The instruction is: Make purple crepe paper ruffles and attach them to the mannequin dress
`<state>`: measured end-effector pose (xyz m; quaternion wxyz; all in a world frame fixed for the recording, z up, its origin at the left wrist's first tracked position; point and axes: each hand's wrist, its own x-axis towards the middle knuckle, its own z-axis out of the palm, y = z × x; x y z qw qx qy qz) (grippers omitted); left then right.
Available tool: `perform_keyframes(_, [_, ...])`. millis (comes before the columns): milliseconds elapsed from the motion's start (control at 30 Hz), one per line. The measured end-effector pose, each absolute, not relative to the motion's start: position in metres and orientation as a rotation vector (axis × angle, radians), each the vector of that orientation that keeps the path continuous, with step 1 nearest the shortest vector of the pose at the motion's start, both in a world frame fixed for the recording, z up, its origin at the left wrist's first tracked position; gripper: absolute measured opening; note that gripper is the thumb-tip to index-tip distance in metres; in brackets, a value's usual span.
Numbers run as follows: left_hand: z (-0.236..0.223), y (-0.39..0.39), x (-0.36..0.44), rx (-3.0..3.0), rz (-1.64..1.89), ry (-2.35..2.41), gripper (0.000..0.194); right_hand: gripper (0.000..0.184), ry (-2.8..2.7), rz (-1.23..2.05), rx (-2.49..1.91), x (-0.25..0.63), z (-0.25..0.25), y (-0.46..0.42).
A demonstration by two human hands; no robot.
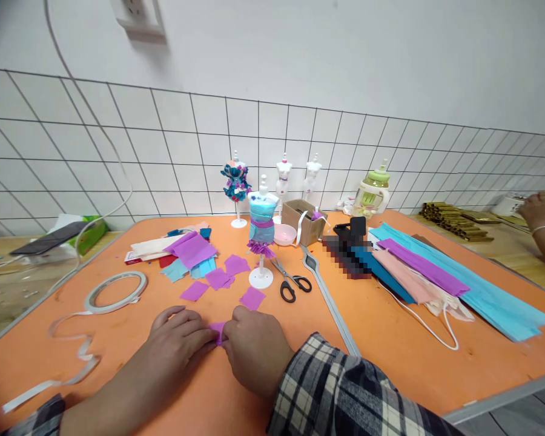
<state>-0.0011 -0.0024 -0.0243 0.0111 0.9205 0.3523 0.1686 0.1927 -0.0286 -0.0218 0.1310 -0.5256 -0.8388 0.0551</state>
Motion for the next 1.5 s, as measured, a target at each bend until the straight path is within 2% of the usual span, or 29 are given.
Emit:
perform_keyframes(167, [-0.0222, -0.0012, -0.0005, 2.932, 0.529, 0.990, 0.020, 0.017, -2.403, 0.178, -1.534, 0.1946, -0.0218, -0.0280])
perform_keyframes(333, [-0.0214, -0.0015, -0.0005, 2.957, 0.472, 0.992, 0.013, 0.022, -2.424, 0.145, -1.550, 0.1961, -0.0219, -0.0275])
perform_keyframes(633, [-0.0249, 0.0005, -0.0030, 2.962, 0.533, 0.997, 0.017, 0.011, -2.404, 0.114, -1.542, 0.1953, -0.0215, -0.0295])
perform_keyframes(833, [-0.0265, -0.0007, -0.0029, 2.903, 0.518, 0.990, 0.018, 0.019, -2.442, 0.122, -1.556, 0.1946, -0.0220, -0.0283])
perform_keyframes(1133, [-0.0259, 0.0041, -0.0008, 2.892, 0.389, 1.015, 0.015, 0.012, -2.329, 0.310, -1.585, 0.1945, -0.0212, -0.0284])
perform_keyframes(1500, [-0.0259, 0.0012, 0.0002, 2.963, 0.437, 0.962, 0.010, 0.017, -2.392, 0.264, -1.640, 0.1935, -0.0172, -0.0264])
